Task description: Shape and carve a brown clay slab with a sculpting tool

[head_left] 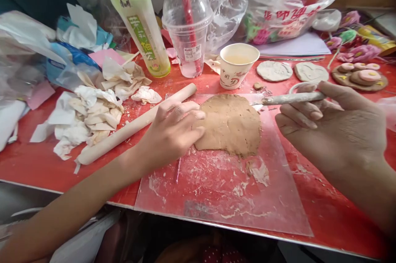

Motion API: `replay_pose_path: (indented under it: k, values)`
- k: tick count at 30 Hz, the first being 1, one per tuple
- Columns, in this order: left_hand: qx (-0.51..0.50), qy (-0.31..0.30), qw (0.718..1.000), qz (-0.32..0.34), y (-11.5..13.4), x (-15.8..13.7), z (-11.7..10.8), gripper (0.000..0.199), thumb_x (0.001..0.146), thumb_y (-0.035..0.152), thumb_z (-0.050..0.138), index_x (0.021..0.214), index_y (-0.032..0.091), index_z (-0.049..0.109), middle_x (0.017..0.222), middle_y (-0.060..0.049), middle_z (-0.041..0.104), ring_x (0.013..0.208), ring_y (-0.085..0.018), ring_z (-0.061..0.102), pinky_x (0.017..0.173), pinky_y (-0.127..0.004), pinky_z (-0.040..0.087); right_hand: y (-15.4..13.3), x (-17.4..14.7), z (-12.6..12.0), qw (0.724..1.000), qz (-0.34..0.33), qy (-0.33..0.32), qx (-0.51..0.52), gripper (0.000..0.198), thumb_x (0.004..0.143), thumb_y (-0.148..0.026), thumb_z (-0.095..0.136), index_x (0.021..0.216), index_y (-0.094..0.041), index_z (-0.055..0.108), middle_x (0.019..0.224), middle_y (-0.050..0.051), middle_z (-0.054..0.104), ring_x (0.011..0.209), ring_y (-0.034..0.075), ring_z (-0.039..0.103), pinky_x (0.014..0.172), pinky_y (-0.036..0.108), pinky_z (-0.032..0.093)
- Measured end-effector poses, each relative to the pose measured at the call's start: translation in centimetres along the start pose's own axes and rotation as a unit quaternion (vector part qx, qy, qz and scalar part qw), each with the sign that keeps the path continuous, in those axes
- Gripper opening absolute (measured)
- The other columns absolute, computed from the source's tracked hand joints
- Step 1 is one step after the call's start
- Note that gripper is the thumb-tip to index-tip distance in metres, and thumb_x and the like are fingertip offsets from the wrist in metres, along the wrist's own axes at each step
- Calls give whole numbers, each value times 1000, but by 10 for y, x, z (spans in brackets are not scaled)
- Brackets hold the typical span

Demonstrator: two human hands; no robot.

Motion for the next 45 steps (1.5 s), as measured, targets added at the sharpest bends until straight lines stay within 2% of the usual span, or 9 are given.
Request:
replay_pose_path:
  k: [4, 10, 18, 24, 29, 35, 38, 41, 45]
  values:
    - [-15, -39, 998, 42, 9, 5, 5, 33, 91, 17, 45, 121, 26, 52, 128, -2, 52, 118, -22, 43, 95, -40, 29, 3, 0, 1, 1000, 9, 15, -9, 21, 79, -17, 46, 58, -16, 46, 47, -4, 28, 43, 5, 27, 42, 19, 28]
    - [32, -9, 998, 46, 8, 6, 1, 20, 90, 21, 48, 104, 22, 62, 120, -2, 57, 117, -22, 45, 98, -41, 26, 4, 0, -1, 1000, 22, 13, -2, 23, 79, -17, 47, 56, -16, 41, 48, -4, 27, 43, 4, 27, 42, 19, 29]
    - [-8, -44, 998, 53, 2, 2, 12, 29, 91, 25, 46, 119, 33, 53, 129, 2, 52, 119, -21, 43, 98, -43, 26, 5, -2, 1, 1000, 24, 17, 3, 22, 79, -17, 47, 57, -16, 42, 49, -4, 28, 44, 4, 28, 43, 19, 30]
    - [60, -8, 998, -33, -4, 2, 12, 28, 88, 15, 48, 112, 24, 57, 130, -4, 50, 122, -24, 39, 100, -44, 25, 4, -2, 2, 999, 32, 20, 0, 18, 80, -19, 45, 64, -15, 51, 48, -4, 28, 44, 5, 26, 43, 19, 28]
    - [-15, -44, 999, -10, -7, 0, 17, 42, 88, 13, 46, 122, 37, 50, 133, 0, 47, 124, -26, 37, 96, -47, 28, 4, -7, 4, 999, 37, 25, -17, 21, 82, -21, 44, 64, -14, 52, 46, -4, 25, 43, 5, 24, 42, 18, 28]
    - [59, -22, 993, -101, -8, -4, 5, 25, 88, 12, 45, 100, 22, 64, 121, -4, 57, 118, -26, 43, 97, -48, 31, 4, -11, 9, 996, 68, 40, -40, 27, 84, -27, 42, 65, -15, 57, 43, -5, 24, 39, 5, 21, 40, 19, 31]
    - [34, -5, 994, -105, 2, -8, -7, 27, 88, 12, 43, 105, 19, 63, 119, -6, 59, 117, -24, 45, 96, -45, 32, 4, -8, 8, 990, 87, -6, -113, 29, 83, -31, 45, 64, -17, 62, 40, -3, 29, 37, 6, 26, 37, 20, 31]
    - [9, -2, 998, -58, 18, -11, -20, 33, 87, 12, 43, 113, 20, 60, 128, -2, 54, 123, -20, 40, 105, -41, 25, 9, -7, 5, 956, 96, -93, -259, 32, 83, -36, 48, 59, -22, 63, 39, 0, 39, 35, 10, 38, 36, 24, 36]
    - [0, -34, 999, -35, 32, -18, -25, 38, 85, 10, 33, 109, 15, 63, 133, -7, 50, 129, -21, 34, 112, -43, 14, 16, -9, -3, 923, 40, -68, -377, 25, 78, -39, 57, 58, -26, 64, 49, 1, 56, 43, 13, 51, 39, 25, 42]
Point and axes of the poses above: each hand's wrist, its own x-axis towards the middle knuckle, its own z-axis out of the palm, y = z × x, the point moved 1 cm from there along x, towards the middle knuckle
